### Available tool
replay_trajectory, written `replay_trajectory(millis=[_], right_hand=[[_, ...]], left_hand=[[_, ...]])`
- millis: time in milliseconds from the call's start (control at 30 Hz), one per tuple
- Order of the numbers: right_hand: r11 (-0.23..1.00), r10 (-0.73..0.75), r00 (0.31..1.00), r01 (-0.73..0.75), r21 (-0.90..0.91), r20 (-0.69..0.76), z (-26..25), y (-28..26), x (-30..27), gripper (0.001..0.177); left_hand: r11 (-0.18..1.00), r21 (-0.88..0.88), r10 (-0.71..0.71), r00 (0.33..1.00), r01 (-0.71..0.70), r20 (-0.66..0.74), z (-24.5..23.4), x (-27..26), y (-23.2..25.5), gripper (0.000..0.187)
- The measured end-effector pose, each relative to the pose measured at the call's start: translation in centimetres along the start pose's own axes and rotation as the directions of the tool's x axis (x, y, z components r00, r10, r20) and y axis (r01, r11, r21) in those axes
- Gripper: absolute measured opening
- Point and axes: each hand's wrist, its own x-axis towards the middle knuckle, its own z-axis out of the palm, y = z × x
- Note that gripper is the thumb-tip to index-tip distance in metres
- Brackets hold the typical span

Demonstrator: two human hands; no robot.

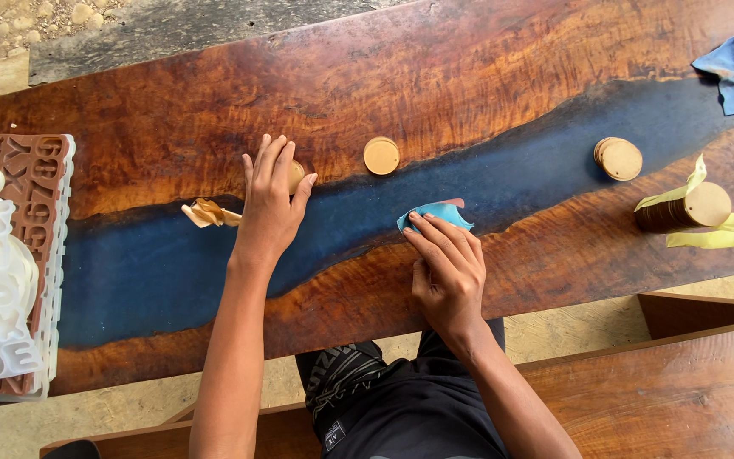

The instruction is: The person sands small circular wooden discs using a blue sanding block on a wooden table with a blue resin inlay. They handle the discs one at a time, sanding the edges and flat surfaces, then placing them back on the table.

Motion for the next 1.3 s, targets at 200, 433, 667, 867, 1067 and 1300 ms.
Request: replay_trajectory(millis=[200,433,667,867,1067,1300], right_hand=[[1.0,0.011,1.0,-0.011,0.005,0.02,0.0,0.0,-0.1,0.041],[1.0,0.019,1.0,-0.019,0.014,0.02,-0.1,0.0,-0.1,0.042],[1.0,0.011,0.999,-0.012,0.017,0.03,-0.2,-0.1,0.0,0.042],[0.999,0.028,0.999,-0.028,0.025,0.018,-0.2,-0.1,-0.1,0.043],[0.999,0.034,0.999,-0.034,0.039,0.019,-0.3,-0.1,-0.1,0.042],[0.997,0.074,0.997,-0.073,0.039,-0.026,-0.5,-0.5,0.0,0.041]], left_hand=[[1.0,0.017,0.01,0.999,-0.009,-0.035,0.2,-0.3,-0.5,0.049],[1.0,-0.006,-0.018,0.977,0.017,-0.214,-0.2,-2.1,-2.7,0.054],[0.961,0.155,-0.174,0.937,0.228,-0.302,-1.8,-5.2,-5.8,0.046],[0.873,0.374,-0.167,0.913,0.312,-0.372,-1.3,-7.7,-7.9,0.033],[0.905,0.411,0.09,0.896,0.108,-0.435,2.2,-4.9,-4.2,0.028],[0.951,0.138,0.295,0.945,-0.276,-0.142,6.0,1.0,6.0,0.043]])
